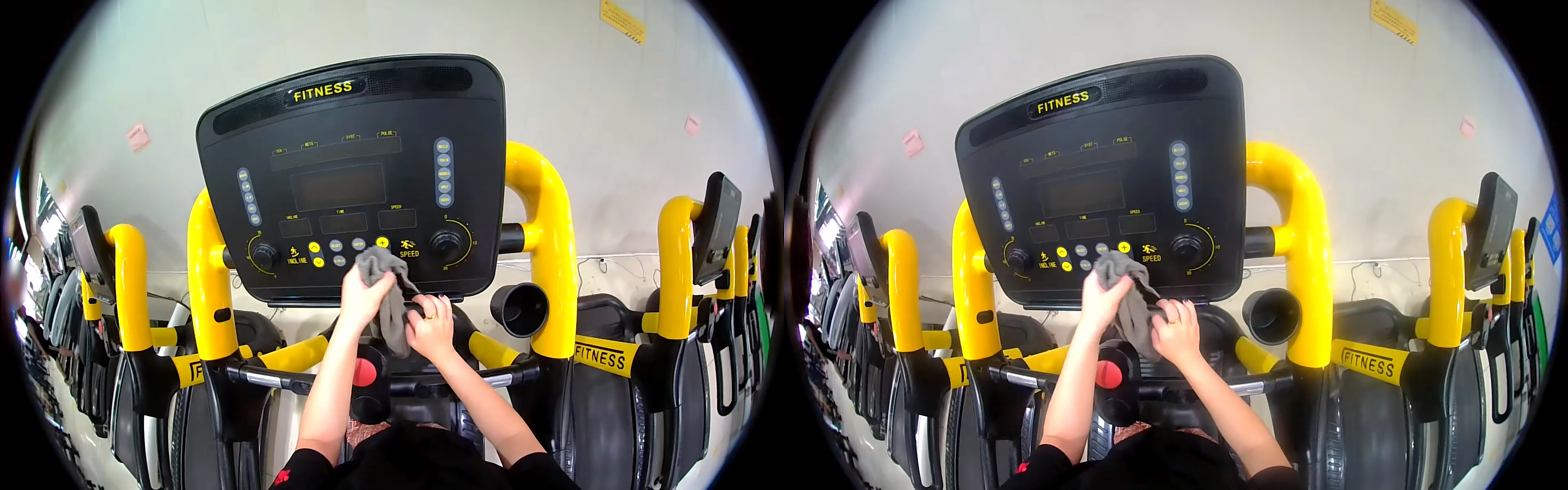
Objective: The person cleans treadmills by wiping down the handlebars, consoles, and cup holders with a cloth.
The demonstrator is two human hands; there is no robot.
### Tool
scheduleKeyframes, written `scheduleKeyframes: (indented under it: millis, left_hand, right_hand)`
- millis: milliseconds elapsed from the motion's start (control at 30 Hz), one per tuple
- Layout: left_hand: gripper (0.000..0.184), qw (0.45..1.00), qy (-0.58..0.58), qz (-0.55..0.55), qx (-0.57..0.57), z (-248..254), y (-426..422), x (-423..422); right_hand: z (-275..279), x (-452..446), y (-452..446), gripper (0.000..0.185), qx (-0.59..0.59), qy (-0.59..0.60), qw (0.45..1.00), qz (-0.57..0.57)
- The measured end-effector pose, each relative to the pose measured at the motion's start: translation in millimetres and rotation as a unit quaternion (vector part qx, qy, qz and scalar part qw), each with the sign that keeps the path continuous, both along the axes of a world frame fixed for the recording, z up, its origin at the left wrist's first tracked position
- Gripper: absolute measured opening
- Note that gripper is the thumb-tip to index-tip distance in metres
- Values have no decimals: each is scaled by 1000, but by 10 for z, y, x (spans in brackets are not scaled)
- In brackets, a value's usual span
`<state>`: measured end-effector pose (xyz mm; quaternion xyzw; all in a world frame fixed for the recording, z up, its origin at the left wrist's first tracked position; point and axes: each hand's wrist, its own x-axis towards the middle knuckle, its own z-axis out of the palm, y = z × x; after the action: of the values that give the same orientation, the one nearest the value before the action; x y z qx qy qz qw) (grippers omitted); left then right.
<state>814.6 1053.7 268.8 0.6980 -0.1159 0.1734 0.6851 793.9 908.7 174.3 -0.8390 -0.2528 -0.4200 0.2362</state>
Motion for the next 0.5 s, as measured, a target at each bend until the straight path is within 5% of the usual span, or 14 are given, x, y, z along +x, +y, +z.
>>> scheduleKeyframes:
  millis: [200, 267, 333, 467, 500]
  left_hand:
    - [15, 988, -58, 90, -115, 216, 48, -10]
    - [21, 999, 7, 49, -24, 177, -10, -68]
    - [40, 977, 64, -52, 197, 165, -1, -129]
    - [39, 947, 108, -167, 251, 150, -16, -134]
    - [37, 975, 94, -120, 162, 149, -19, -118]
  right_hand:
    - [-52, 25, 25, 15, 14, -9, 1000, -5]
    - [-37, 11, 26, 15, 12, -10, 1000, -8]
    - [-12, -11, 12, 14, 8, 0, 1000, -13]
    - [-4, -29, -2, 20, 8, 13, 999, -29]
    - [-31, -20, -21, 20, -3, -6, 1000, -12]
